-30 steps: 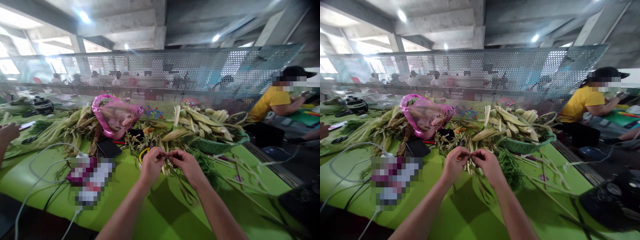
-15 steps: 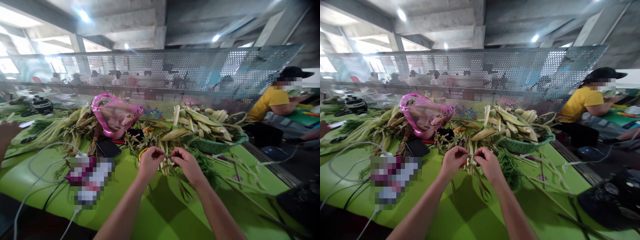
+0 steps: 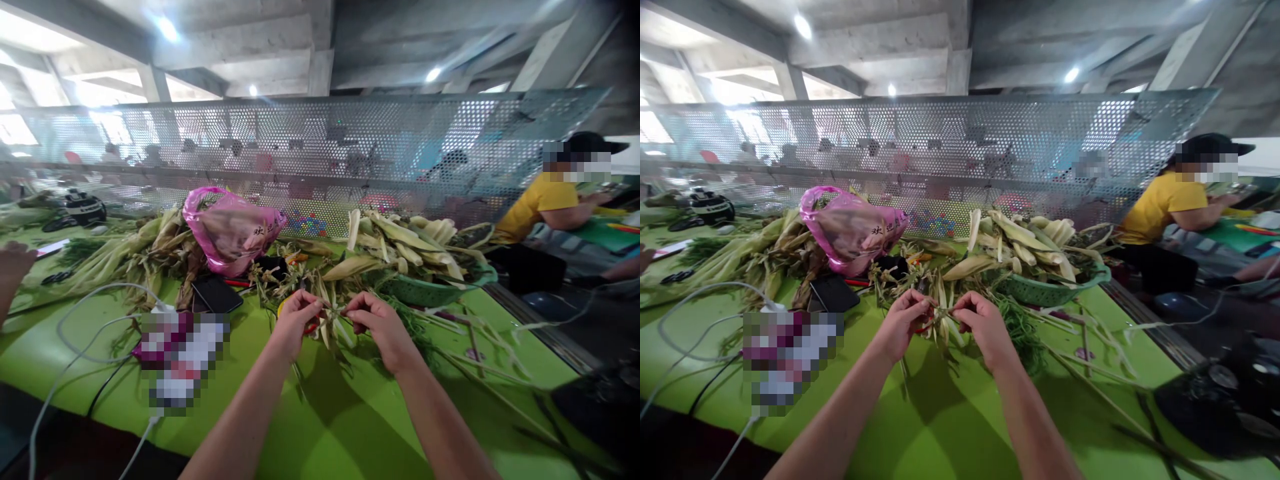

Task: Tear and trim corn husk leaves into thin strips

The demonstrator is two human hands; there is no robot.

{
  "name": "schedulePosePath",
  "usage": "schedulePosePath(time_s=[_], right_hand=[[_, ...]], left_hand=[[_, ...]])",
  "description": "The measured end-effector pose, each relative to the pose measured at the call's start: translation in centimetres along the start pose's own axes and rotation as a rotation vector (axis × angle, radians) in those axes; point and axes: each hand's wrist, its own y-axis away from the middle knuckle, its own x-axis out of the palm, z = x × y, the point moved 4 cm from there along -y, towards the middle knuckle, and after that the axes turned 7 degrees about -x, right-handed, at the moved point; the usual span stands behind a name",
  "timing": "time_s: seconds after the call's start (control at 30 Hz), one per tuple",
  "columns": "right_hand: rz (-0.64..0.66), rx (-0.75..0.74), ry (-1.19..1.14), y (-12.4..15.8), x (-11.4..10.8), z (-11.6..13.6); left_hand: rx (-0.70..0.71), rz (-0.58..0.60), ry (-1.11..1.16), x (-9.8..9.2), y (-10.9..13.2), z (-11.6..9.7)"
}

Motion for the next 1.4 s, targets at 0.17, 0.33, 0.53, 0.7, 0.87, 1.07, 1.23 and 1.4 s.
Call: schedulePosePath(time_s=[0.17,0.33,0.53,0.7,0.87,1.07,1.23,1.4], right_hand=[[-0.032,-0.043,-0.206,0.4,0.7,0.4],[-0.037,-0.031,-0.405,0.7,1.8,0.4],[-0.12,0.077,-0.562,0.5,2.3,-0.3],[-0.151,0.094,-0.576,0.5,2.2,-0.6],[-0.093,0.101,-0.5,0.2,1.7,-1.2],[-0.045,0.032,-0.357,0.0,1.4,-0.9],[-0.041,-0.039,-0.244,0.3,1.8,-0.3],[0.024,-0.18,0.016,0.5,2.7,0.1]], left_hand=[[-0.007,0.046,0.067,0.1,-0.3,0.4],[-0.005,0.064,0.125,0.4,-0.2,0.2],[0.008,0.09,0.219,1.0,0.3,-0.4],[0.031,0.041,0.138,0.9,0.3,-0.6],[0.064,-0.026,0.039,0.5,0.2,-0.8],[0.067,-0.051,0.055,0.0,0.1,-0.9],[0.08,-0.047,0.06,0.3,0.3,-1.2],[0.053,-0.055,0.113,0.2,0.2,-1.0]])
